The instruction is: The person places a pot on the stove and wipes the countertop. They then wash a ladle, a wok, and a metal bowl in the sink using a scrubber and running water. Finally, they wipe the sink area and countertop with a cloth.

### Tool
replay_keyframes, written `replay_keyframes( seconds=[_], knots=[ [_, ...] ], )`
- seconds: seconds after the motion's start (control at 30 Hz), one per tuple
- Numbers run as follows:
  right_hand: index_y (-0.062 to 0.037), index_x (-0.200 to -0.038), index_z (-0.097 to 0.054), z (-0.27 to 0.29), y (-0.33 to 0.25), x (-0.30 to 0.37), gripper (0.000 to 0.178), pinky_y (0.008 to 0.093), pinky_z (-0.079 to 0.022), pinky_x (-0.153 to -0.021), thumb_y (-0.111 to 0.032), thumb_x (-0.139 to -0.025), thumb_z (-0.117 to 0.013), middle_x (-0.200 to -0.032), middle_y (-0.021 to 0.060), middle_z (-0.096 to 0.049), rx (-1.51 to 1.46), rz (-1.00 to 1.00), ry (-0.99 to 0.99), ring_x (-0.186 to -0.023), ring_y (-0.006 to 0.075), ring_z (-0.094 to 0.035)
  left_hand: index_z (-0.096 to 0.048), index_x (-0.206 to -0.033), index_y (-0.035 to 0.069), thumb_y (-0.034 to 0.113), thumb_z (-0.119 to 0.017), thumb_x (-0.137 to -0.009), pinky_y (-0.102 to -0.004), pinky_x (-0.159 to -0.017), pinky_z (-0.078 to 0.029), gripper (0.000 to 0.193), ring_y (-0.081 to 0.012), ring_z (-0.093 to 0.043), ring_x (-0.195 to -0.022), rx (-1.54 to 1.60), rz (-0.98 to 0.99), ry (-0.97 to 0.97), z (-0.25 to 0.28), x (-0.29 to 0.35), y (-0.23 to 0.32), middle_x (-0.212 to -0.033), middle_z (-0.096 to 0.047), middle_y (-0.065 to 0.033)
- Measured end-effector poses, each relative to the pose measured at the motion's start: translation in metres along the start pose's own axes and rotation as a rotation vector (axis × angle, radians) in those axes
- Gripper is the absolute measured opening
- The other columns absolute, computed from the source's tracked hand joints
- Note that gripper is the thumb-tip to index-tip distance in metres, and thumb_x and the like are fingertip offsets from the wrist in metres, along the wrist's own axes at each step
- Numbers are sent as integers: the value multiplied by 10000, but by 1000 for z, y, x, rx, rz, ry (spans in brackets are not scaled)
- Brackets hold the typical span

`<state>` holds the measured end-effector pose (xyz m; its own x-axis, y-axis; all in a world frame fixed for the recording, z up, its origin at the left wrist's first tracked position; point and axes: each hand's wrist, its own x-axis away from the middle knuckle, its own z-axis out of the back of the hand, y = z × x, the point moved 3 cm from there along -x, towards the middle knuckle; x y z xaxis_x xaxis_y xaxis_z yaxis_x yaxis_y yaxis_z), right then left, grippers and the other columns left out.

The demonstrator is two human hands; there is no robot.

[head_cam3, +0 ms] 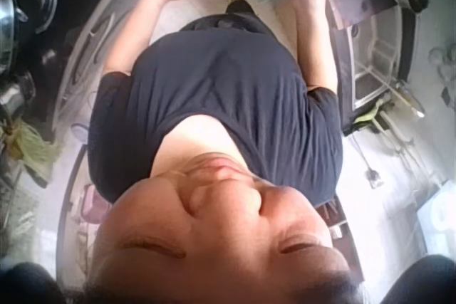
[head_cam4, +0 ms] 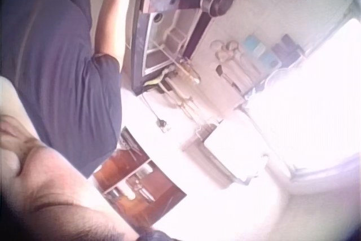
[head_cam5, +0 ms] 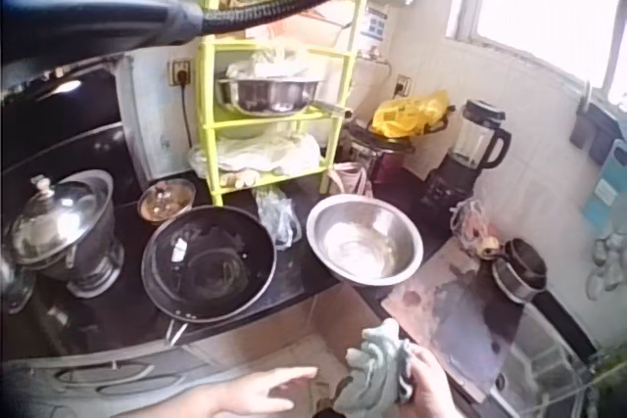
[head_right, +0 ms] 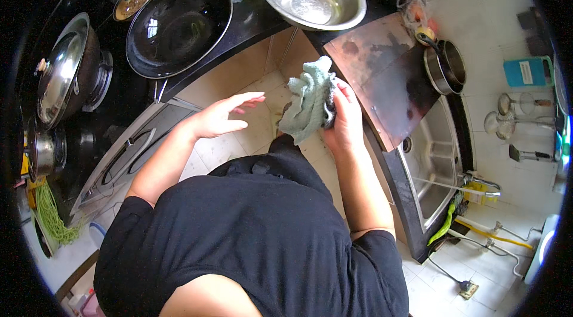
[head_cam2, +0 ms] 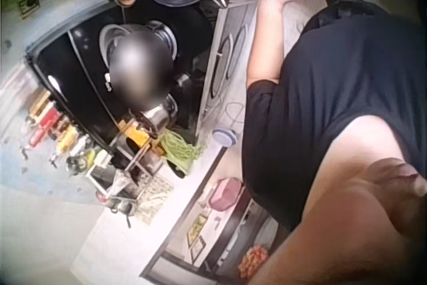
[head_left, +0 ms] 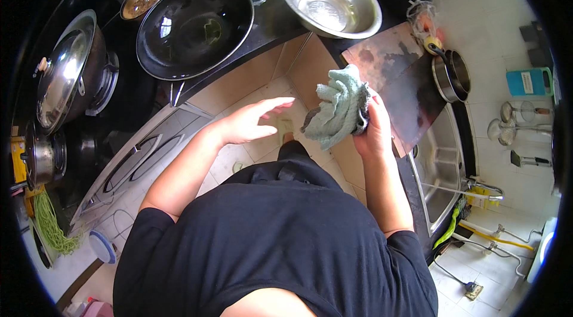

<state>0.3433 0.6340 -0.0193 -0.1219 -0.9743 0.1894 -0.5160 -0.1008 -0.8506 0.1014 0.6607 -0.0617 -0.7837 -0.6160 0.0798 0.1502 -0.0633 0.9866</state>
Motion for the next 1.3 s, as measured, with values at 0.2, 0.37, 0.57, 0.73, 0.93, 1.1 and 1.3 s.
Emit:
replay_keyframes(
  seconds=[0.2,0.37,0.57,0.73,0.93,1.1,1.3],
  knots=[
    [-79,-1051,-562,-38,-9,17,284,336,-415,-846,-159,-780,-595,-1035,77,-531,977,587,-447,-955,219,-522,-488,-1129,70,75,-527,-771,-340,-879,-412,360,-266,-498,-1049,-569,209,-116,-51,-52,25,-1138,-510,-156],
    [-62,-819,-609,3,1,-10,172,337,-460,-644,-208,-733,-638,-816,90,-557,1129,696,-397,-751,255,-558,-501,-1053,31,140,-508,-797,-363,-852,-419,277,-291,-514,-1005,-583,-39,-147,-77,-97,22,-1050,-532,-154],
    [-34,-787,-603,117,-63,-52,173,290,-453,-588,-177,-739,-687,-708,85,-576,1044,674,143,-632,200,-553,-453,-1242,20,88,-533,-814,-327,-958,-359,441,-241,-473,-1137,-325,-272,-93,-95,-157,65,-1223,-502,-137],
    [-118,-1292,-387,274,-100,-80,616,493,-279,-983,-411,-786,-580,-1330,205,-335,1694,397,599,-1229,389,-307,-443,-1270,78,77,-533,-816,-316,-930,-373,462,-163,-486,-1092,9,19,126,-76,-200,26,-1219,-510,-70],
    [-185,-1186,-530,290,-61,-131,429,577,-172,-1008,-338,-788,-568,-1374,110,-326,1948,400,157,-1292,341,-238,-446,-1247,37,39,-494,-840,-313,-937,-373,410,-171,-487,-1095,-5,202,93,-102,-251,-4,-1197,-518,-95],
    [-115,-1146,-544,335,-93,-202,363,530,-252,-987,-218,-799,-567,-1306,79,-422,1887,559,242,-1223,277,-361,-427,-1247,35,146,-484,-895,-312,-887,-422,374,-193,-518,-1061,265,342,284,-83,-269,-27,-1193,-517,-115],
    [-129,-1078,-588,388,-138,-186,314,420,-416,-858,-123,-765,-593,-1170,82,-530,1911,591,346,-1067,288,-484,-317,-1251,-1,442,-487,-875,-374,-777,-476,606,-287,-551,-998,870,486,672,-21,-272,-31,-1177,-486,-164]
  ],
)
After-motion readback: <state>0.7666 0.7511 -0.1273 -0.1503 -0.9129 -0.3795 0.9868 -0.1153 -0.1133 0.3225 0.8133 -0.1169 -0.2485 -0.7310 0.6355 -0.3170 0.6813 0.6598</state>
